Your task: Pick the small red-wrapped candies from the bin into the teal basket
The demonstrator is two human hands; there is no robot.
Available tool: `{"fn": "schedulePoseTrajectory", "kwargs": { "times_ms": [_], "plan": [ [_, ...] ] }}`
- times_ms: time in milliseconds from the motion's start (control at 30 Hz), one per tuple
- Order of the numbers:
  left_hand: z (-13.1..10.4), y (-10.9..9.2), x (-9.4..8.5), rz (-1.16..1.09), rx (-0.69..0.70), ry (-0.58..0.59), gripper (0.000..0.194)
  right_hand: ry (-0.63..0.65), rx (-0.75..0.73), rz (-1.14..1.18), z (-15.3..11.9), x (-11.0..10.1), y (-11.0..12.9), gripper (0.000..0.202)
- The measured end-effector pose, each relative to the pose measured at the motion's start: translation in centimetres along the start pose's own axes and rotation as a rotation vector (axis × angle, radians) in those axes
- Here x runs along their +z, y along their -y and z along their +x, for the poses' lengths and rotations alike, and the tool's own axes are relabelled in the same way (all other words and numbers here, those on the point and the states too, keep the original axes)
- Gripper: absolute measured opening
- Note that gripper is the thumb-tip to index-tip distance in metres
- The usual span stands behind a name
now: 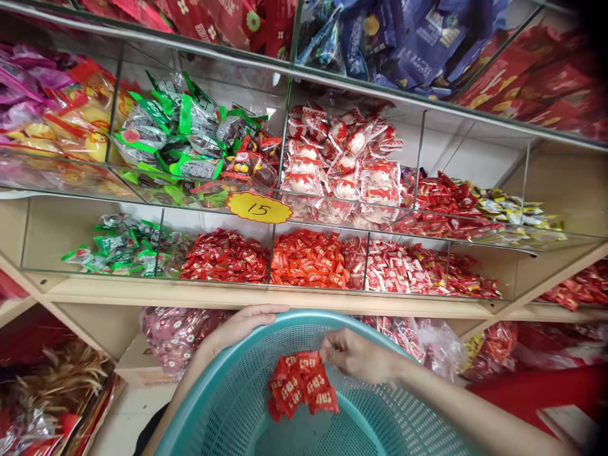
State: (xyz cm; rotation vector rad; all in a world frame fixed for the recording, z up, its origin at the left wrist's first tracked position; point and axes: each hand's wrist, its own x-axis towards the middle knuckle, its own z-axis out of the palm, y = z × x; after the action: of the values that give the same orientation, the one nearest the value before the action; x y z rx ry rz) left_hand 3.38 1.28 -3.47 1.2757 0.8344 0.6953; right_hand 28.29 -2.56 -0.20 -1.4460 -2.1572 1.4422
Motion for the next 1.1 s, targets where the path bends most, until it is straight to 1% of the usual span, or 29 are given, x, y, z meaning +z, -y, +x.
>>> {"fn": "schedulePoseTrajectory", "kwargs": {
  "times_ms": [100,167,367,467,600,700,767,800,900,933,967,1000,1067,1100],
  "plan": [
    [-0.1,-0.1,0.0,-0.001,-0.001,-0.005,0.037,0.029,0.084,0.009,0.7,0.4,-1.4,0.022],
    [-0.1,-0.2,0.1,-0.006,-0.004,-0.009,0.038,0.037,0.105,0.026,0.9,0.5,-1.8,0.022],
    [-0.1,-0.3,0.4,-0.03,-0.002,-0.014,0.039,0.067,0.147,-0.038,1.1,0.6,-1.9,0.018],
    [-0.1,-0.4,0.4,-0.028,-0.001,-0.012,0.039,0.029,0.143,-0.05,1.5,0.9,-1.6,0.02],
    [-0.2,-0.4,0.2,-0.009,0.011,0.004,0.038,-0.053,0.137,-0.052,2.1,1.4,-1.6,0.023],
    [-0.2,-0.4,0.0,0.011,0.024,-0.002,0.038,-0.128,0.136,-0.129,2.1,1.3,-1.4,0.029],
    [-0.2,-0.4,-0.1,0.022,0.024,-0.011,0.038,-0.158,0.128,-0.193,1.8,0.5,-0.6,0.034],
    [-0.1,-0.3,-0.1,0.026,0.022,-0.014,0.038,-0.147,0.125,-0.202,1.7,-0.1,0.2,0.036],
    [0.0,-0.2,-0.2,0.026,0.019,-0.006,0.036,-0.077,0.071,-0.117,1.6,-2.9,3.0,0.035],
    [0.0,-0.1,-0.2,0.024,0.018,0.0,0.036,-0.09,0.015,-0.079,1.9,-3.9,4.0,0.034],
    [0.0,0.0,-0.2,0.022,0.019,0.006,0.036,-0.13,-0.042,-0.044,2.3,-5.0,4.8,0.034],
    [0.0,0.0,-0.3,0.022,0.022,0.01,0.037,-0.196,-0.085,-0.007,3.0,-6.0,5.4,0.033],
    [0.1,0.2,-0.4,0.025,0.027,0.012,0.038,-0.393,-0.105,0.089,4.9,-7.5,6.0,0.031],
    [0.1,0.3,-0.4,0.028,0.028,0.012,0.038,-0.489,-0.077,0.128,5.9,-8.1,6.1,0.03]
  ]
}}
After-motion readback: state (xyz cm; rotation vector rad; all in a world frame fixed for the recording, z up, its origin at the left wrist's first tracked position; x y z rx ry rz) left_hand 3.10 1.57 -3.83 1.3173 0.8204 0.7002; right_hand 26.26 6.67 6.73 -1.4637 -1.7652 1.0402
